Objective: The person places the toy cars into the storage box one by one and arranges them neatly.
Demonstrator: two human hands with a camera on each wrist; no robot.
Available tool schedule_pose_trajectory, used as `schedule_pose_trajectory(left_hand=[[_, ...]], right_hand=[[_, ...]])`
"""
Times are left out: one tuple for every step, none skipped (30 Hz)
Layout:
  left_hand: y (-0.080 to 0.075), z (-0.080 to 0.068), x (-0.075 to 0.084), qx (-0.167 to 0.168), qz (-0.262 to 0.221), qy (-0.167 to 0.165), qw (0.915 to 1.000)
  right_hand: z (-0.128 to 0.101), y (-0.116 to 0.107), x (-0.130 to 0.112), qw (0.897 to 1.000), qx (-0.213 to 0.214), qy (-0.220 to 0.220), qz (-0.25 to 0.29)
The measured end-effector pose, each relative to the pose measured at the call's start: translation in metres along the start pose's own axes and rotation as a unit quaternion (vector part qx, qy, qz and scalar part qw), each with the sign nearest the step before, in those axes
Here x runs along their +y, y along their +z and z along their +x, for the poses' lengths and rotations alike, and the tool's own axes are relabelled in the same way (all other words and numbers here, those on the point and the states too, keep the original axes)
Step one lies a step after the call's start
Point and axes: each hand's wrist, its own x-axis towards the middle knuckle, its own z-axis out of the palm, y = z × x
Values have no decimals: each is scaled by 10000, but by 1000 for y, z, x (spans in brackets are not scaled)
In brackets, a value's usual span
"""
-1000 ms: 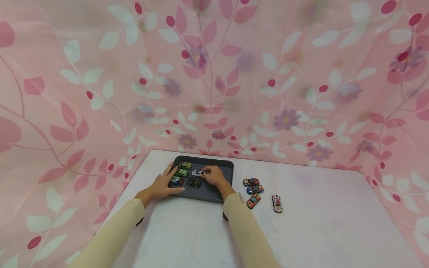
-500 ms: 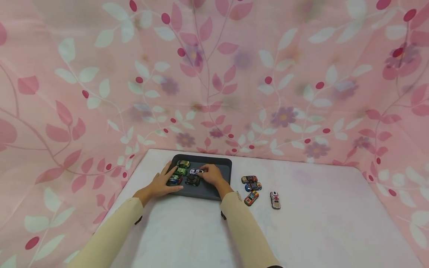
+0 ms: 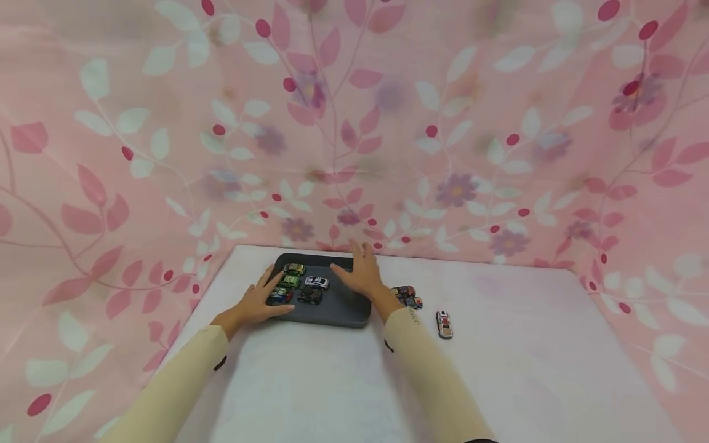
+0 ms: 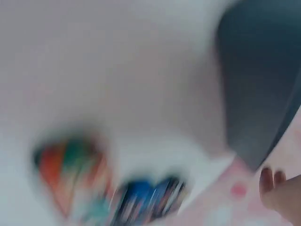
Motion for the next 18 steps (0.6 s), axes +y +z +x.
schedule_pose_trajectory(left_hand=[[0,0,0,5,14,9,10000],[1,0,1,2,15,17,10000],[1,-1,1,-8,33,11,10000],[1,-1,1,-15,56,7,10000],[0,-1,1,-24,70,7,10000],[0,0,1,-41,89,-6,10000],[0,-1,2,-45,108,-4,9999],[-1,-1,2,-46,98,-6,9999],[-1,-2,2,-35,81,-3,10000],[-2,-2,2,-22,70,0,10000],[-3,-2,2,-9,52,-2,10000],[-3,-2,2,-3,52,-11,10000],[-3,-3,1,-5,59,-14,10000],[-3,-2,1,-11,68,-14,10000],[-3,-2,1,-28,93,-6,10000],[-2,-1,1,-48,106,1,9999],[-1,0,1,-65,117,24,9999],[0,1,2,-76,135,55,9999]], right_hand=[[-1,-10,7,9998,114,-47,-162],[-2,-20,15,9993,181,-53,-312],[-5,-31,23,9985,221,-4,-492],[-7,-41,32,9975,261,20,-652],[-9,-51,41,9964,298,38,-797],[-12,-60,51,9950,285,76,-955],[-15,-68,60,9935,295,99,-1096],[-18,-75,69,9918,298,136,-1237],[-20,-81,78,9898,326,167,-1378],[-23,-87,86,9881,361,170,-1488],[-26,-92,93,9864,384,164,-1587],[-29,-97,100,9852,377,172,-1665],[-33,-101,106,9842,391,181,-1718],[-36,-104,112,9833,383,238,-1761],[-40,-108,117,9828,367,306,-1783],[-44,-112,122,9826,358,384,-1780],[-48,-115,126,9827,343,470,-1757],[-52,-119,130,9824,334,576,-1748]])
